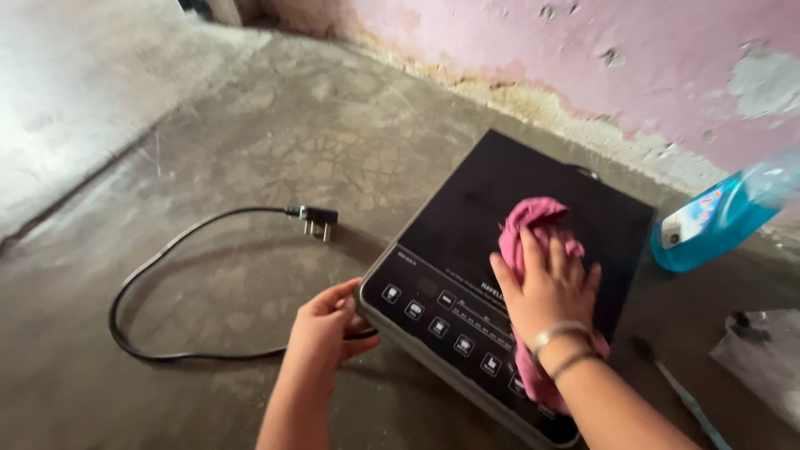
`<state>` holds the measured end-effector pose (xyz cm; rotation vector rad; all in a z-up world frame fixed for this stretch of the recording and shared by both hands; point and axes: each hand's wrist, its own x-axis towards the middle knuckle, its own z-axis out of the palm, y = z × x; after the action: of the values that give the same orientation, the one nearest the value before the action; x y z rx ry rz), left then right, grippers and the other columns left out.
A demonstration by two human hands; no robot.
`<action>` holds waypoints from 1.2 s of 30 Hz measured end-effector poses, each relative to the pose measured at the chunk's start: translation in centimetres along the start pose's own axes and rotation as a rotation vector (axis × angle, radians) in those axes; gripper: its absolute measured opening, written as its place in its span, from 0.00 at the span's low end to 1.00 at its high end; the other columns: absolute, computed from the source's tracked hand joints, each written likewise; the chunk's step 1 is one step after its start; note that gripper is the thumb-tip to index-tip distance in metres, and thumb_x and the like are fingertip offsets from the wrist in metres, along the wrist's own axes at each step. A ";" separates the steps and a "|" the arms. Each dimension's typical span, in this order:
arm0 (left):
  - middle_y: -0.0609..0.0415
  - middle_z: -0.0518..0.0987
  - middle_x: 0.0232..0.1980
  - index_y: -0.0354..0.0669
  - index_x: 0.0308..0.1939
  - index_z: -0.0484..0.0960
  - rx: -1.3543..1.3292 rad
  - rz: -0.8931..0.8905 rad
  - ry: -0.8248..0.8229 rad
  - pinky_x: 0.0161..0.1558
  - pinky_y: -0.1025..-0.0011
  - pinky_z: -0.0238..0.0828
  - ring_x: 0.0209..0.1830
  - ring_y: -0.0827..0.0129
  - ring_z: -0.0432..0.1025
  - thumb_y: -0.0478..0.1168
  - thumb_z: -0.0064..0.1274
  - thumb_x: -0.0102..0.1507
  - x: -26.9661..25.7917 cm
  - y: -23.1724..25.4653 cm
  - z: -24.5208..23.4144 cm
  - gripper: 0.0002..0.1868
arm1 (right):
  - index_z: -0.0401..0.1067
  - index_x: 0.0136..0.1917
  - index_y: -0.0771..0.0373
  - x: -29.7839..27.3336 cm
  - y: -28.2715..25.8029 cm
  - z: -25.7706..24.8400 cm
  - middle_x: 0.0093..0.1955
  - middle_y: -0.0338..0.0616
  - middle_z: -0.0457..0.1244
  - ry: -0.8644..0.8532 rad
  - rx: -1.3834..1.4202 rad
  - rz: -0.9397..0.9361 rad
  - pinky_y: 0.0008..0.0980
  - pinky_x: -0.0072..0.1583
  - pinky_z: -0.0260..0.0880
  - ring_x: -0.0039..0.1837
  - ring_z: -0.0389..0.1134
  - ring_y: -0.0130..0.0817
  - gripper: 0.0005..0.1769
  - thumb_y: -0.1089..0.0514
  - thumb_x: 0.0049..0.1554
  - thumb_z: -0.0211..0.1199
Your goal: The person cleans an induction cooktop by hand, using a toothbrush to scrub the controls and a cloth to wipe the surface.
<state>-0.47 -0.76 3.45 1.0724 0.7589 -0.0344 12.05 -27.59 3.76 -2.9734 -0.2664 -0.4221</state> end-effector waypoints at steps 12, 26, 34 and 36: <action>0.54 0.83 0.46 0.40 0.62 0.80 -0.051 -0.075 -0.082 0.43 0.64 0.81 0.42 0.62 0.81 0.36 0.47 0.66 0.5 1.3 -0.8 0.20 | 0.64 0.72 0.47 4.1 -11.2 -0.8 0.74 0.48 0.57 -0.048 0.154 -0.434 0.60 0.75 0.39 0.76 0.54 0.54 0.39 0.27 0.54 0.57; 0.46 0.84 0.46 0.32 0.54 0.80 -0.195 0.016 -0.195 0.47 0.60 0.82 0.43 0.59 0.81 0.32 0.45 0.65 1.9 -1.1 -2.9 0.15 | 0.60 0.77 0.45 -3.7 -10.3 -3.4 0.76 0.48 0.55 -0.227 0.351 -0.935 0.60 0.75 0.36 0.77 0.52 0.50 0.44 0.40 0.49 0.66; 0.44 0.84 0.50 0.34 0.59 0.78 -0.157 -0.009 -0.144 0.47 0.58 0.80 0.45 0.54 0.81 0.35 0.40 0.65 0.3 0.5 -1.4 0.20 | 0.75 0.61 0.50 -7.6 -4.2 -6.2 0.71 0.41 0.61 -0.285 0.397 -1.283 0.64 0.76 0.39 0.82 0.48 0.47 0.30 0.54 0.44 0.70; 0.44 0.82 0.51 0.32 0.61 0.76 -0.108 0.042 -0.077 0.49 0.57 0.79 0.47 0.54 0.79 0.35 0.44 0.67 -0.6 0.6 -1.1 0.20 | 0.75 0.60 0.50 -8.3 -2.5 -6.8 0.71 0.41 0.62 -0.304 0.405 -1.291 0.64 0.77 0.39 0.82 0.48 0.47 0.28 0.54 0.44 0.70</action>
<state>-1.26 0.24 3.97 0.9790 0.6611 0.0008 1.94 -27.43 8.17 -2.0614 -1.9918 0.0272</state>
